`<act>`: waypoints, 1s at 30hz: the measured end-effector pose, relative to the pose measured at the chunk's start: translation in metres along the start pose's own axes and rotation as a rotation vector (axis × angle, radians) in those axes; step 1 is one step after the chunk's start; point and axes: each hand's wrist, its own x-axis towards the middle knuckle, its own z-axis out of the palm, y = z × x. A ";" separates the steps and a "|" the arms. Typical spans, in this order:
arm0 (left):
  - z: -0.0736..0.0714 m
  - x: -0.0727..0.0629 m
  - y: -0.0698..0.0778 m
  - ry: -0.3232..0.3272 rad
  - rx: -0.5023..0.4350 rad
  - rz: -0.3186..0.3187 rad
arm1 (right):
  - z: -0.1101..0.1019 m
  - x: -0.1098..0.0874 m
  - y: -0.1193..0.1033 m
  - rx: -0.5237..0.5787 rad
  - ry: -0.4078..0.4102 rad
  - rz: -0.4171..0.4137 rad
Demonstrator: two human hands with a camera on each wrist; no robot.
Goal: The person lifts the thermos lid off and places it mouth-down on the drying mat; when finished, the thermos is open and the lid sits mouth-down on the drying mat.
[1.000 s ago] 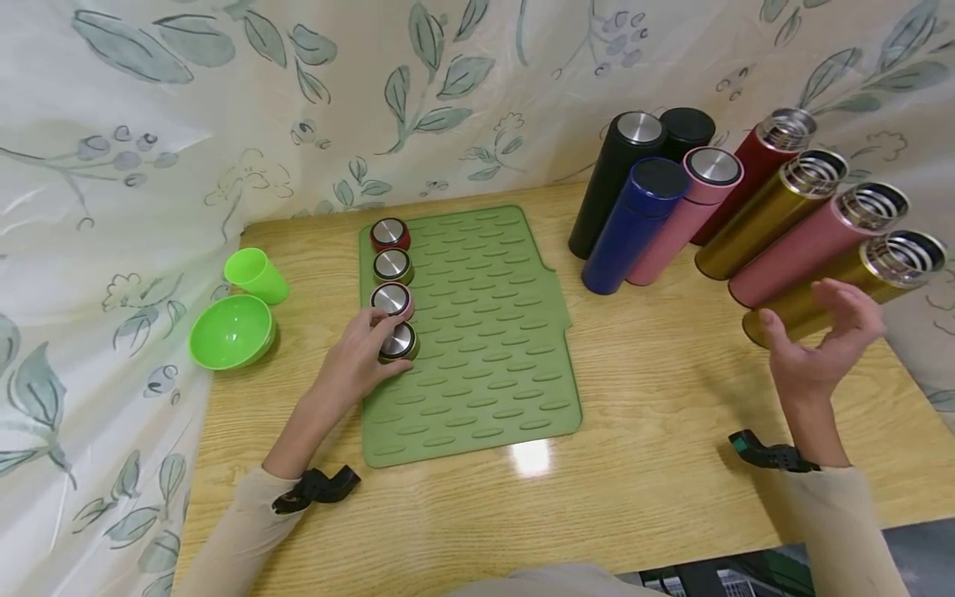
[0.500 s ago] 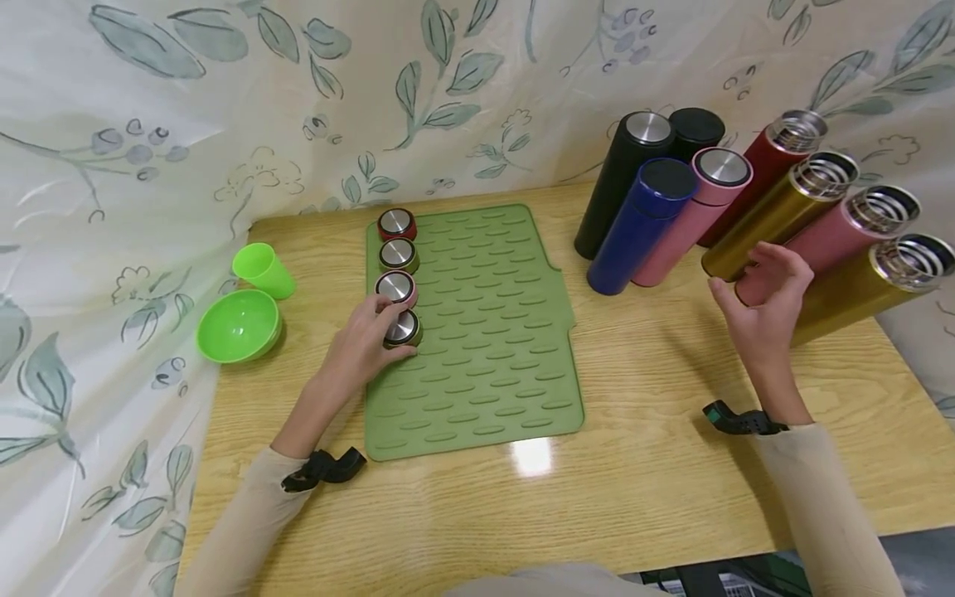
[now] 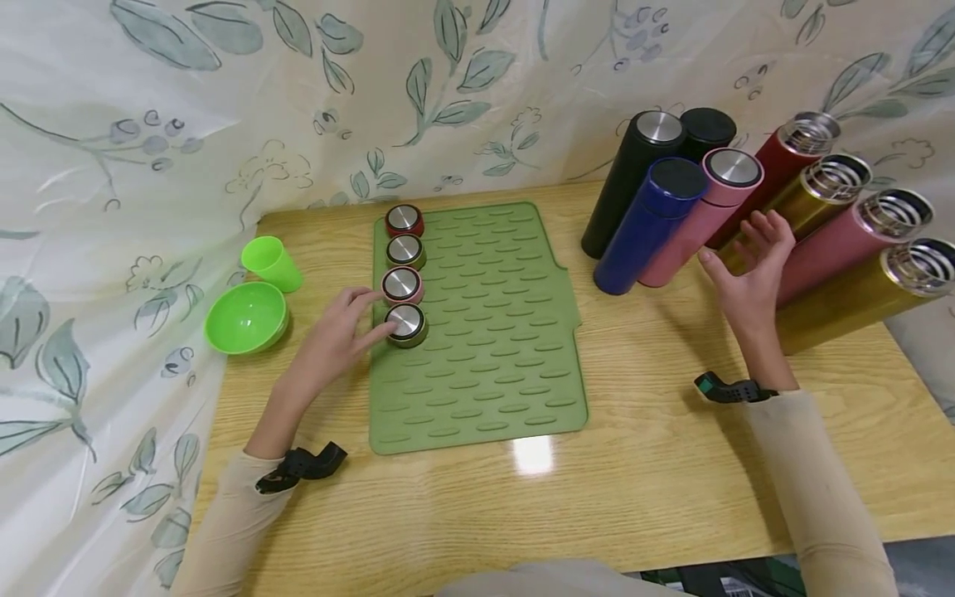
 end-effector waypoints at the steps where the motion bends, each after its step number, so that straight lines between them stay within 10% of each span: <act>1: -0.001 0.000 -0.001 0.004 0.001 -0.004 | 0.001 0.002 0.002 -0.002 -0.004 0.000; 22: -0.012 0.003 -0.003 0.024 0.024 0.004 | 0.025 0.009 0.005 0.235 -0.143 -0.134; 30: -0.015 0.007 -0.001 0.020 0.025 -0.003 | 0.028 0.008 0.008 0.242 -0.159 -0.064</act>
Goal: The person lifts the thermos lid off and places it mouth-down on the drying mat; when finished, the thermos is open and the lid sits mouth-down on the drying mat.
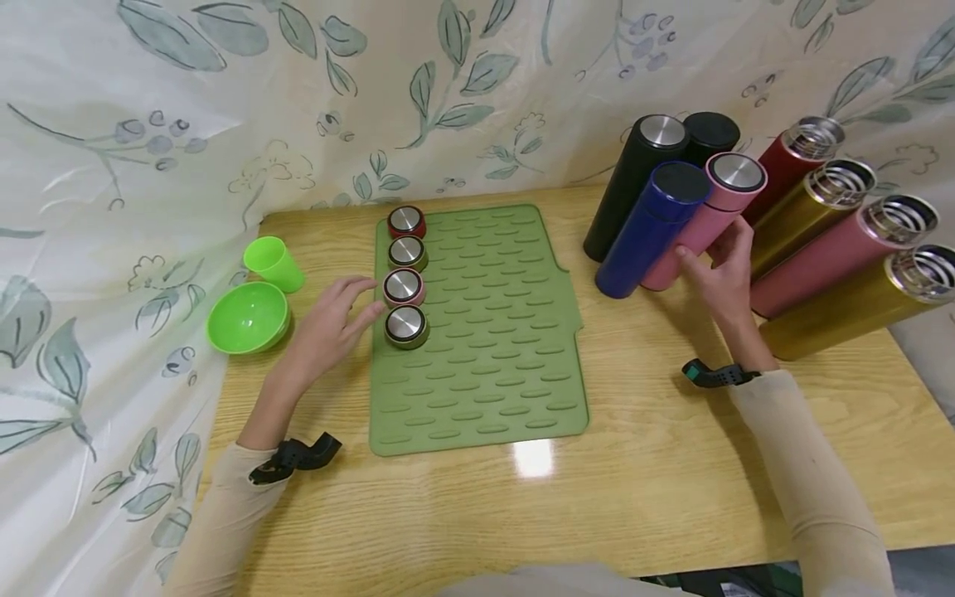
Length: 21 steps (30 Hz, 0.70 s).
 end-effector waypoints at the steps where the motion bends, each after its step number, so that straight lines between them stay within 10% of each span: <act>1: 0.000 0.000 0.000 -0.005 0.001 0.001 | 0.000 -0.001 0.000 -0.007 0.000 0.011; 11: 0.002 0.002 0.004 -0.009 0.016 -0.003 | 0.005 -0.003 0.000 -0.104 -0.053 0.029; 21: -0.003 0.008 0.008 -0.002 -0.001 0.001 | -0.002 -0.010 -0.017 0.053 0.037 -0.140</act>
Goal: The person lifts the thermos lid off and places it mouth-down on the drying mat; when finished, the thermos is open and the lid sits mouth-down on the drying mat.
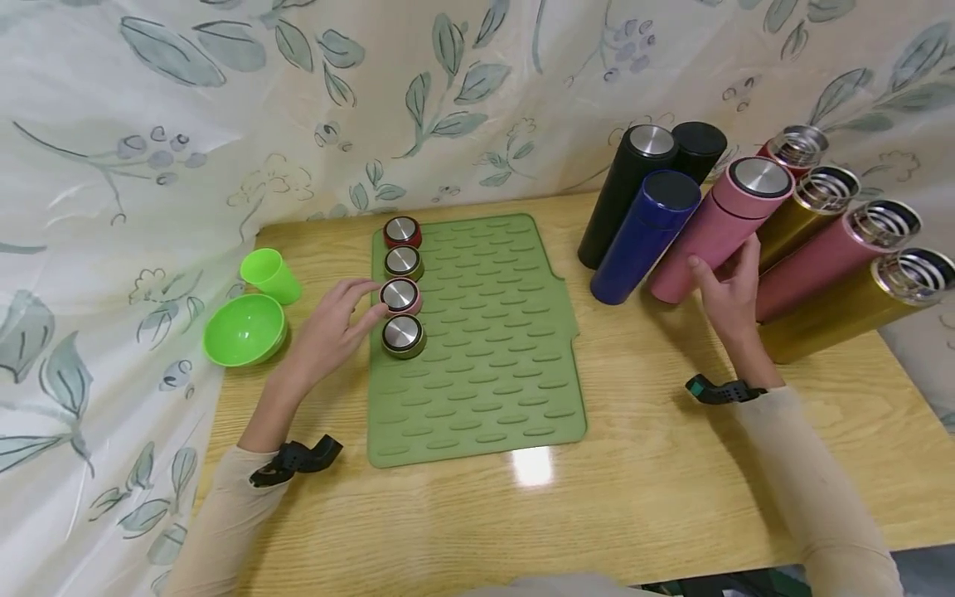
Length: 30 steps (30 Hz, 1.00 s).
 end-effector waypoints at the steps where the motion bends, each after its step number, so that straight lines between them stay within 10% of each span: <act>1: 0.000 0.000 0.000 0.001 -0.002 0.001 | -0.001 -0.001 -0.004 0.009 0.008 -0.008; 7: -0.001 0.002 0.004 0.004 -0.016 0.032 | -0.006 -0.012 -0.020 -0.043 0.009 -0.035; 13: 0.001 0.003 0.025 0.011 -0.164 0.220 | 0.003 -0.029 -0.040 0.089 -0.071 -0.155; 21: 0.006 0.007 0.105 -0.080 -0.730 0.593 | 0.044 -0.053 -0.058 0.206 -0.706 -0.134; 30: 0.012 0.012 0.152 -0.136 -0.692 0.972 | 0.078 -0.062 -0.077 0.125 -1.169 -0.089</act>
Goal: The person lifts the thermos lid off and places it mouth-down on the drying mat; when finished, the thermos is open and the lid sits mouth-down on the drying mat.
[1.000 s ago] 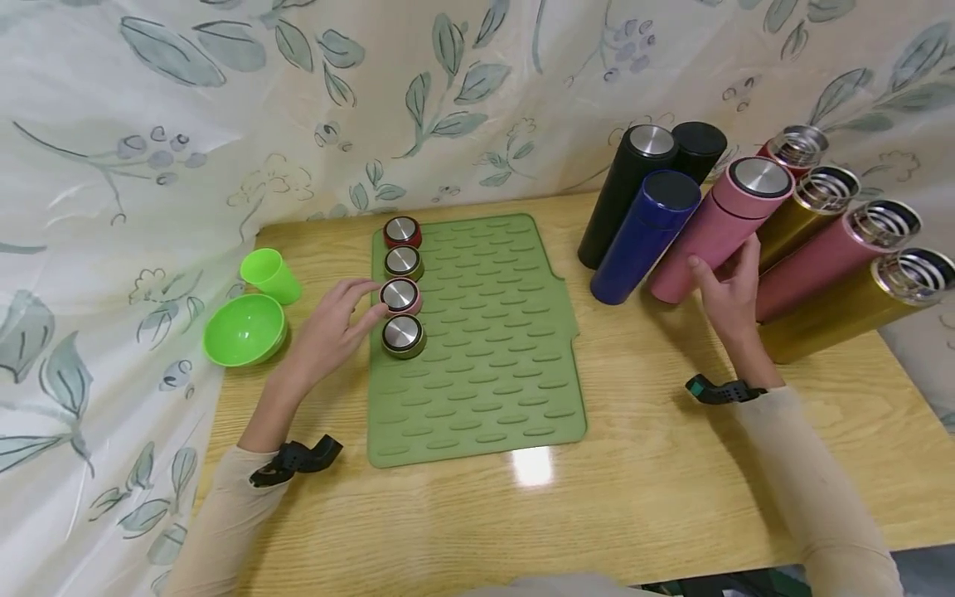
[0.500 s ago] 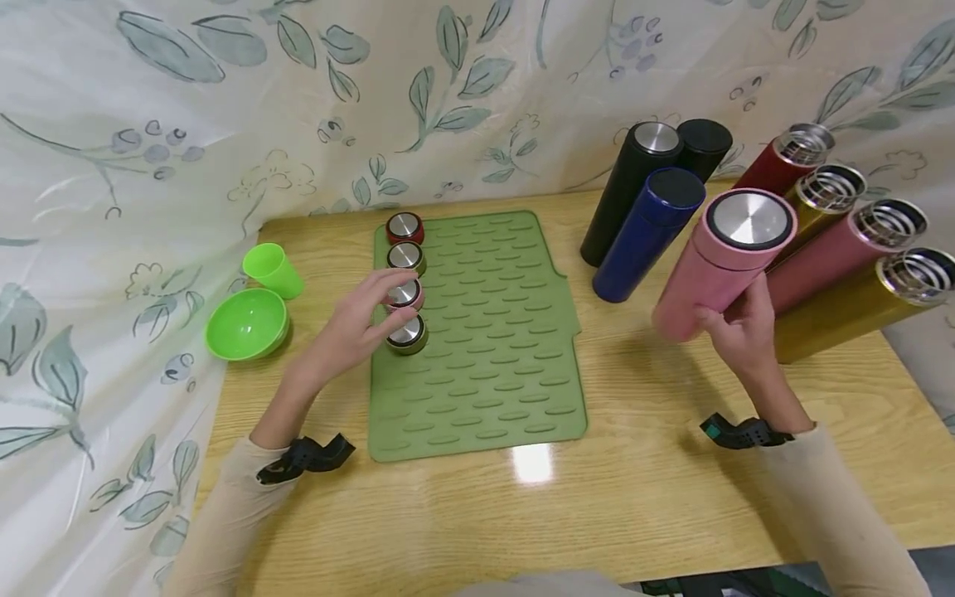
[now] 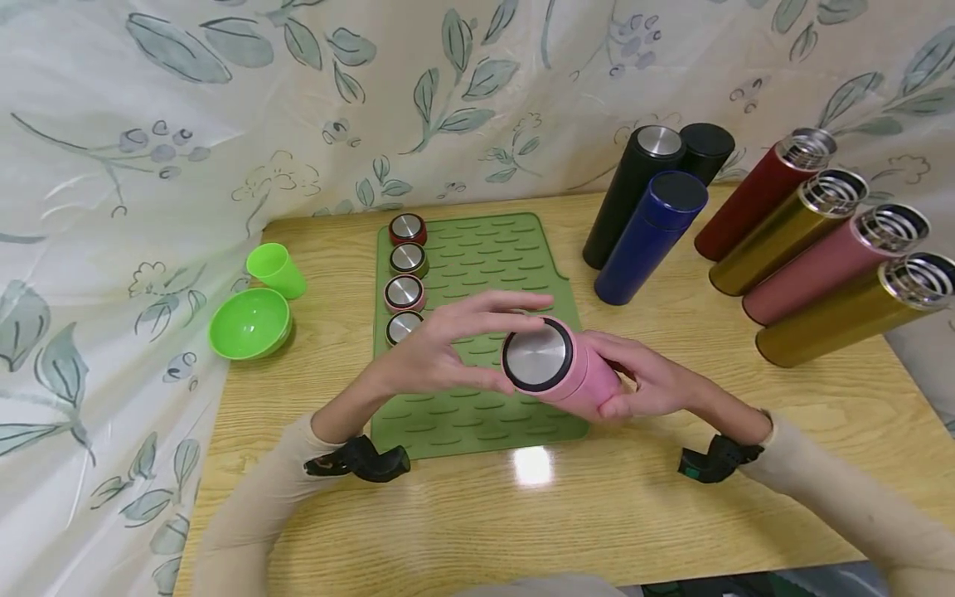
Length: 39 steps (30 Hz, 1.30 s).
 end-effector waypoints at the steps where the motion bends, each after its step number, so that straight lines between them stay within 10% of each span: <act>1: 0.001 0.001 0.000 -0.003 0.009 0.028 | 0.000 0.001 -0.001 0.010 -0.022 0.001; 15: 0.011 0.007 -0.006 -0.005 -0.070 0.149 | -0.004 0.005 -0.002 0.480 -0.337 0.092; 21: 0.011 0.007 -0.004 0.028 -0.022 0.146 | -0.004 0.006 -0.001 0.449 -0.307 0.110; 30: 0.007 0.004 0.000 0.109 0.070 0.089 | 0.006 0.010 -0.011 0.094 -0.029 0.167; 39: 0.013 0.000 -0.001 0.346 0.209 0.049 | 0.031 0.026 -0.007 -0.734 0.554 -0.090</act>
